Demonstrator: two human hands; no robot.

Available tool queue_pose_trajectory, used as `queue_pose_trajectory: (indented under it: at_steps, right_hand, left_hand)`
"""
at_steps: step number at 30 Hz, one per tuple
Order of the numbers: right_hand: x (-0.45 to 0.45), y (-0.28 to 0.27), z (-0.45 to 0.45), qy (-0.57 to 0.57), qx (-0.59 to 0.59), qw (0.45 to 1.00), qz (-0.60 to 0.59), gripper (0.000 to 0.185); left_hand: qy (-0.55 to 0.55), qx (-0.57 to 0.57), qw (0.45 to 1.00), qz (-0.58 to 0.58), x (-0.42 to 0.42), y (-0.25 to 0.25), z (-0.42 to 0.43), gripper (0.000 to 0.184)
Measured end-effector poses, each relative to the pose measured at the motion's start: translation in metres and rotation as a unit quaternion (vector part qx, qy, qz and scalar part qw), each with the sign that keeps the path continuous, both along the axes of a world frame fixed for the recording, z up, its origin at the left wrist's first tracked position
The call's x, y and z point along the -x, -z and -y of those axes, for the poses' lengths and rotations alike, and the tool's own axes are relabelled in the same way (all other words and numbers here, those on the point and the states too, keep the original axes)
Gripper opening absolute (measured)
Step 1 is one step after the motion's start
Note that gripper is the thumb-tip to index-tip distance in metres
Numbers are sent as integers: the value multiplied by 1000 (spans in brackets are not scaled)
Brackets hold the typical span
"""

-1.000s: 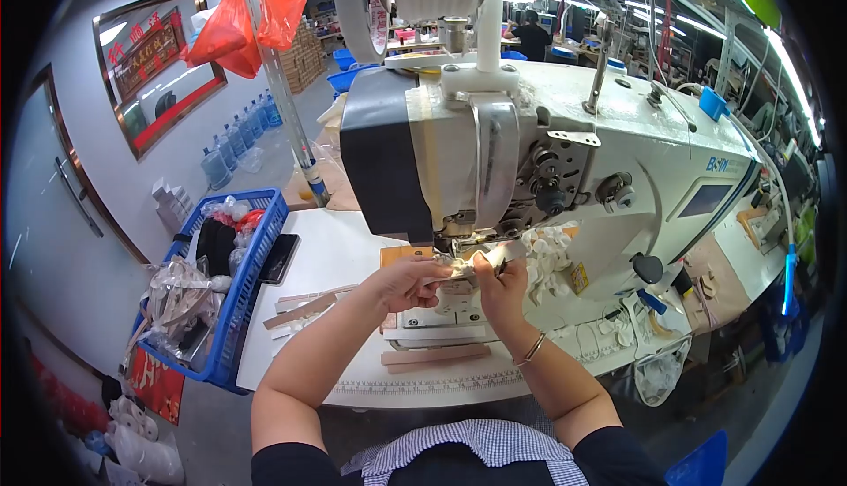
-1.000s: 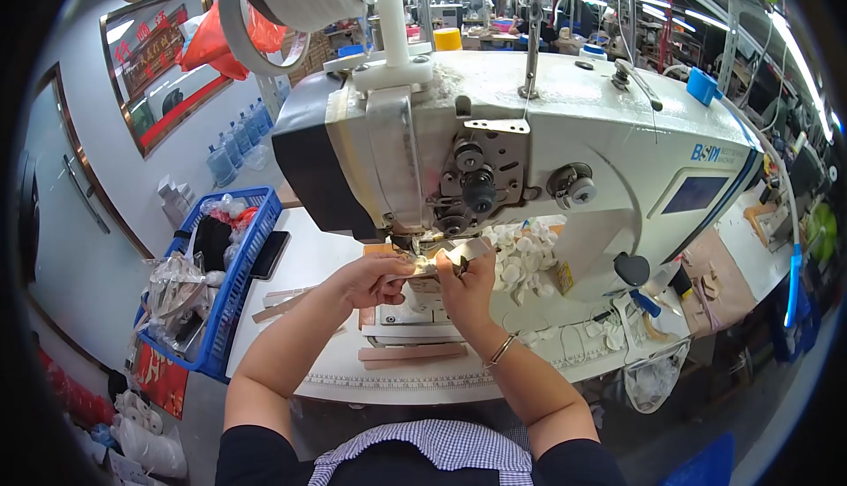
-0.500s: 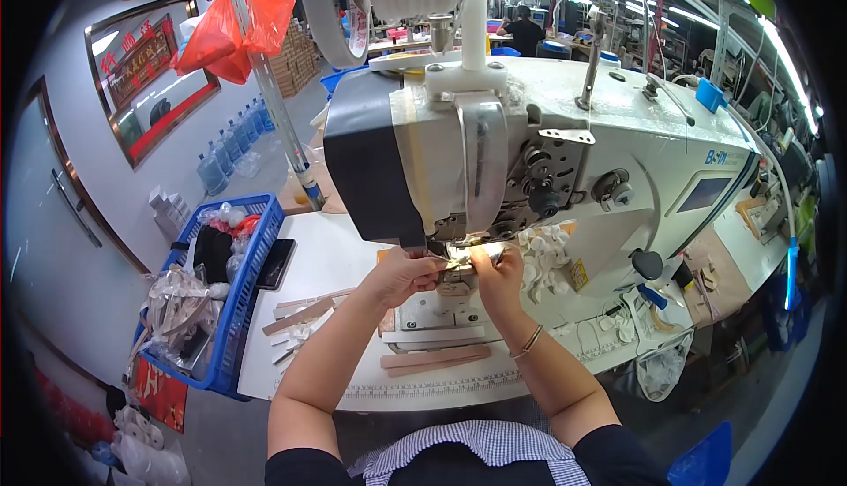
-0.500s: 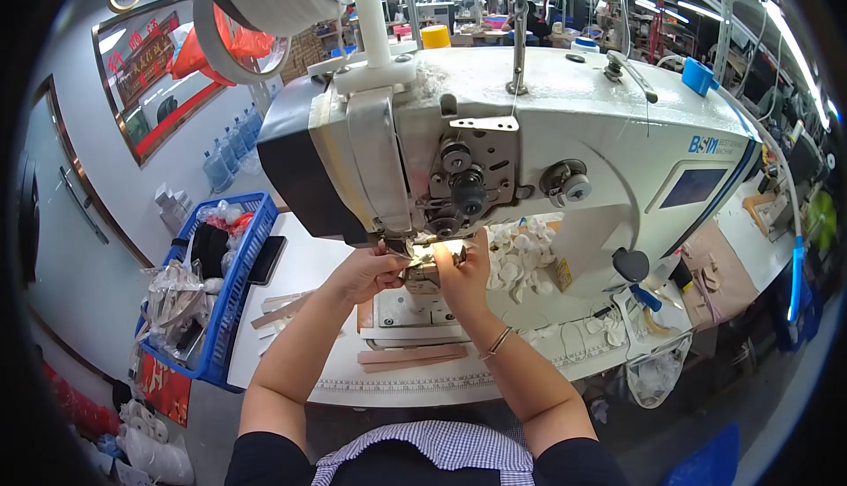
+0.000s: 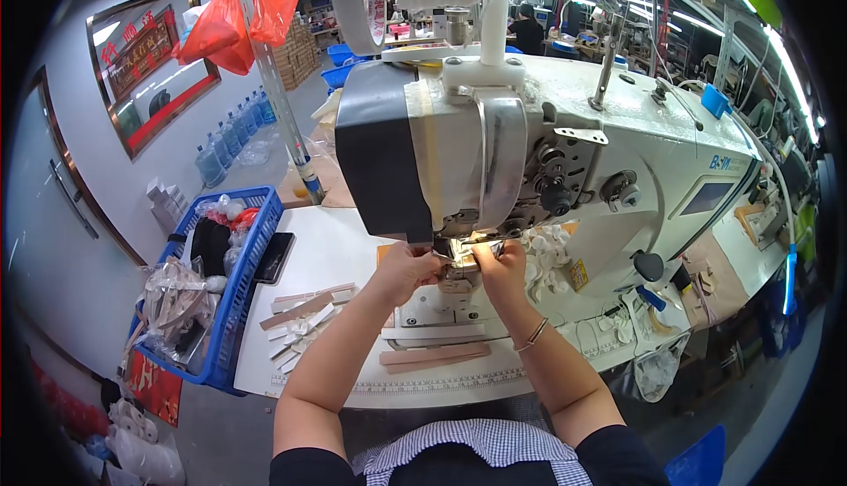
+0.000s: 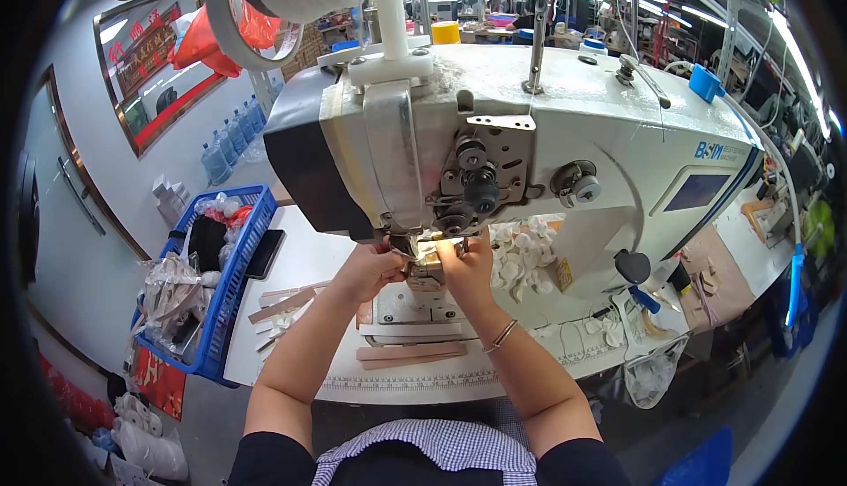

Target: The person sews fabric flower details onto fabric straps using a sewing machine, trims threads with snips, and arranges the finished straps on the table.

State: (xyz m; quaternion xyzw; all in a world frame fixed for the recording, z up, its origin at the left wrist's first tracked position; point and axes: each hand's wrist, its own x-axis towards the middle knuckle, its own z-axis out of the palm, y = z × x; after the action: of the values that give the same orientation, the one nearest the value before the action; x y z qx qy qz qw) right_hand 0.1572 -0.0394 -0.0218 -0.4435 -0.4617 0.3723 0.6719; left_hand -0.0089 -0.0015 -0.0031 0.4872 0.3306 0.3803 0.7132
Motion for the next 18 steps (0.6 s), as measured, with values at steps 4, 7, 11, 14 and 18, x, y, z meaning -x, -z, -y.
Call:
queue_pose_trajectory:
  at_steps: [4,7,11,14,18]
  right_hand:
    - [-4,20,-1,39,-74,996,-17,13]
    - [-28,31,23,34,-11,999,-35,16]
    - [-53,52,76,10,113,993,42,19]
    - [-59,62,101,-42,176,975,128,23]
    - [-54,62,106,-175,154,967,98,34]
  left_hand:
    - [-16,-68,997,-27,-2,6,10,18]
    - [-126,-238,939,-213,-4,5,20,21]
    - [-274,-694,627,-224,6,11,22,28]
    - [-266,-767,527,-251,4,15,15,31]
    - [-249,-751,549,-271,-3,24,5,20]
